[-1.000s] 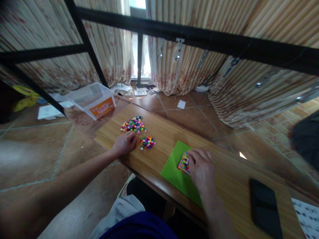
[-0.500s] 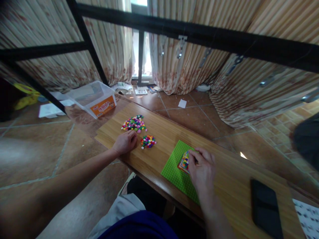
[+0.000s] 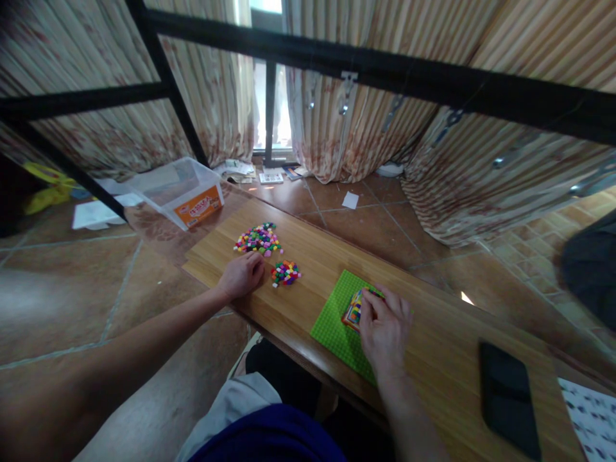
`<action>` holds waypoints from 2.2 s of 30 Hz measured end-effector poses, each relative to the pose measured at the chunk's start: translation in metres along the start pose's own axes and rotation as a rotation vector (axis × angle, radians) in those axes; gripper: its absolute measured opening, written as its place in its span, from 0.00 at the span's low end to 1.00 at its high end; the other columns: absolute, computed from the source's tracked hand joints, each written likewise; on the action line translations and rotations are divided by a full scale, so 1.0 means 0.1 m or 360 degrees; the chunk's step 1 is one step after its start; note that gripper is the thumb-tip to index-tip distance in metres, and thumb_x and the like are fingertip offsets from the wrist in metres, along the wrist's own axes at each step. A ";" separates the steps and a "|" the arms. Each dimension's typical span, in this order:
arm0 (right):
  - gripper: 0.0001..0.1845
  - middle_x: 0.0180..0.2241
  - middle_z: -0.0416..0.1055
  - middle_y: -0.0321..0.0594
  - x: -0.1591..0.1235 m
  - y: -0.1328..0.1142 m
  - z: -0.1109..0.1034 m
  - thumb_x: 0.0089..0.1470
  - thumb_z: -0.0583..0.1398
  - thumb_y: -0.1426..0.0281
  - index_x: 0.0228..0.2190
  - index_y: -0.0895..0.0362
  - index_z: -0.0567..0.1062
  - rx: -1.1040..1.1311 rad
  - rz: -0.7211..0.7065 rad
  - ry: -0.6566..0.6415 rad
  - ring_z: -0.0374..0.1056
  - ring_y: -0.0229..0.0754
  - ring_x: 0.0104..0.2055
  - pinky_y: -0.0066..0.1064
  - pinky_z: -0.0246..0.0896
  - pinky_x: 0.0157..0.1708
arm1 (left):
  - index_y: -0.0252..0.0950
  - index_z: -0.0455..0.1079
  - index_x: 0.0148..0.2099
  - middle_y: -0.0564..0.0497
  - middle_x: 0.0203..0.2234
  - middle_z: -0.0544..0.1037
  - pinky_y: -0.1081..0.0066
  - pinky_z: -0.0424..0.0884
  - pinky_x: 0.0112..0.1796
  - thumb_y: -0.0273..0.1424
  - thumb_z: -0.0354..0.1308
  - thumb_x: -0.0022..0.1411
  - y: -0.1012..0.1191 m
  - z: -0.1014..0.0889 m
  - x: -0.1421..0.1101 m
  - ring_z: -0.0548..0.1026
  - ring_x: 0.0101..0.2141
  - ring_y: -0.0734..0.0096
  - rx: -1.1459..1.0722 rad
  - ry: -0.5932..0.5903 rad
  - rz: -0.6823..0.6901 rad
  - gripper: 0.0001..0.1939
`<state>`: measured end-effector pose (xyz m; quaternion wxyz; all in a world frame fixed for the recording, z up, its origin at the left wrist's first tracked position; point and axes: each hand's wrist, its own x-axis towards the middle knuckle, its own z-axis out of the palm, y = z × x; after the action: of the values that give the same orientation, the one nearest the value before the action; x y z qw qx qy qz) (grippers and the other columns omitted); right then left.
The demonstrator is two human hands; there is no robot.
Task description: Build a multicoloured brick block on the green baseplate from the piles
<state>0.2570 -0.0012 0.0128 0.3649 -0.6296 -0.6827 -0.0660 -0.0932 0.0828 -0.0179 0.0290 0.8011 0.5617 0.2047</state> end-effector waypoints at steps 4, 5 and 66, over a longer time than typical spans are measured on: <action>0.18 0.48 0.76 0.47 0.02 0.01 -0.02 0.61 0.57 0.57 0.37 0.53 0.83 0.0102 0.0119 -0.0051 0.69 0.48 0.50 0.48 0.63 0.53 | 0.36 0.70 0.39 0.47 0.34 0.76 0.69 0.69 0.38 0.29 0.50 0.72 0.02 -0.02 0.00 0.76 0.36 0.65 0.0025 0.0000 0.0005 0.10; 0.18 0.48 0.76 0.46 0.03 0.02 -0.03 0.60 0.58 0.57 0.37 0.52 0.83 0.0152 0.0162 -0.0056 0.69 0.48 0.49 0.48 0.64 0.53 | 0.36 0.70 0.39 0.47 0.34 0.76 0.69 0.69 0.37 0.29 0.50 0.72 0.03 -0.03 0.00 0.76 0.36 0.65 0.0028 -0.0001 0.0001 0.10; 0.14 0.35 0.73 0.43 0.09 -0.97 1.03 0.63 0.53 0.68 0.30 0.54 0.76 0.0317 0.0088 -0.0537 0.66 0.44 0.40 0.36 0.60 0.43 | 0.38 0.67 0.35 0.48 0.33 0.76 0.70 0.70 0.38 0.27 0.52 0.69 0.01 -0.04 0.00 0.76 0.35 0.67 -0.0028 -0.0031 -0.0037 0.08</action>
<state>0.1271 0.0431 -0.0208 0.3073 -0.6111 -0.7197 0.1185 -0.0943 0.0816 -0.0140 0.0440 0.7961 0.5689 0.2015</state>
